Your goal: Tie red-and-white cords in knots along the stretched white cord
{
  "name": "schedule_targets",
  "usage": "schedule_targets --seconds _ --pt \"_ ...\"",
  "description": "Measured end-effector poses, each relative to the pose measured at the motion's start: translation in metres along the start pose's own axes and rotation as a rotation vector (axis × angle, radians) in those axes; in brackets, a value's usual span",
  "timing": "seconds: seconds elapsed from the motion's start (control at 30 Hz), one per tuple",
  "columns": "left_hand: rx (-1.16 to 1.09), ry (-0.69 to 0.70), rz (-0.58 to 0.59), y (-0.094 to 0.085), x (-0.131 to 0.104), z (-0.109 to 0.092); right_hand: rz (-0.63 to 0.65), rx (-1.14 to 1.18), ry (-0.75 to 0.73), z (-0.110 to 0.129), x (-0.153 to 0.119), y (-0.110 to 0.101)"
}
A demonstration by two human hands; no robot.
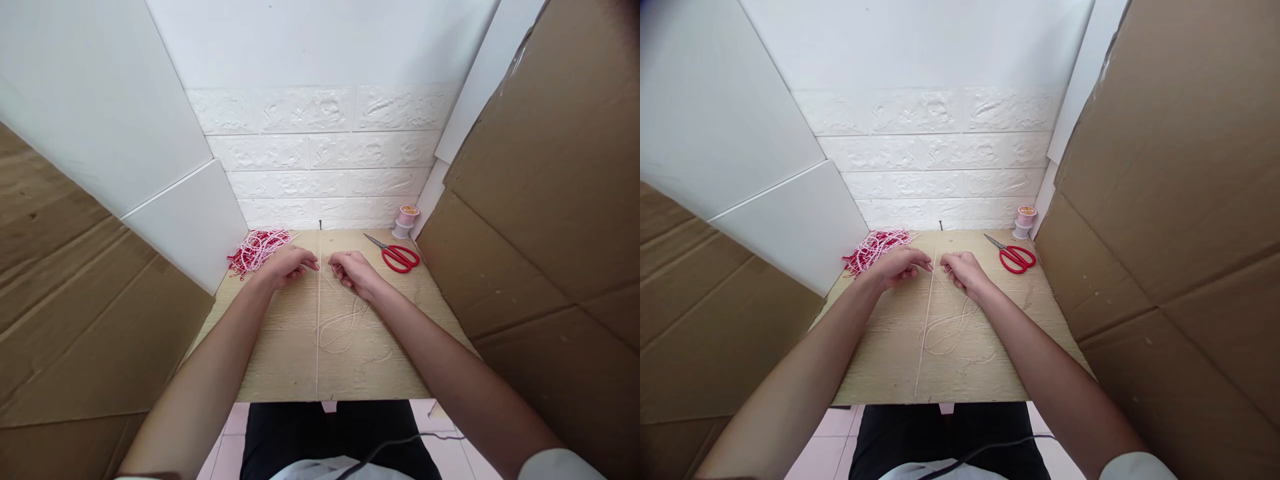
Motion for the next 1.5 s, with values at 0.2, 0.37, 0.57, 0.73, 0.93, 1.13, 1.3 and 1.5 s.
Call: schedule_targets --seconds 0.2,0.37,0.57,0.73,0.93,1.13,1.3,1.5 --pt "-0.016 -0.001 -0.011 0.001 -0.005 -0.002 0.017 -0.001 -0.041 0.002 0.001 0.002" --pt "-0.118 -0.029 0.023 0.002 -0.001 0.0 0.01 -0.021 -0.059 0.001 0.004 -0.001" --pt "-0.182 -0.042 0.014 0.004 0.002 0.002 -0.081 -0.29 -0.307 0.016 0.007 -0.008" --pt "-0.175 0.032 0.012 0.006 0.002 -0.002 -0.06 -0.395 -0.485 0.031 0.0 -0.003" --pt "0.001 0.179 0.012 0.005 0.001 -0.006 -0.026 -0.397 -0.545 0.029 0.0 -0.002" --pt "0.104 0.21 0.023 0.006 0.006 -0.003 -0.013 -0.433 -0.584 0.031 -0.002 0.0" --pt "0.139 0.24 0.021 0.007 0.001 -0.007 0.005 -0.465 -0.603 0.034 -0.004 0.001" --pt "0.217 0.324 -0.05 0.007 -0.013 -0.02 0.004 -0.485 -0.622 0.036 -0.005 0.001"
Point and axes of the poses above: each hand's wrist, its own x-axis towards the middle knuckle, its own y-axis out of the palm, z = x × y, the point moved 7 cm from there along x, towards the middle knuckle, and after that the axes turned 9 degrees about -y, right-handed, at the moved point
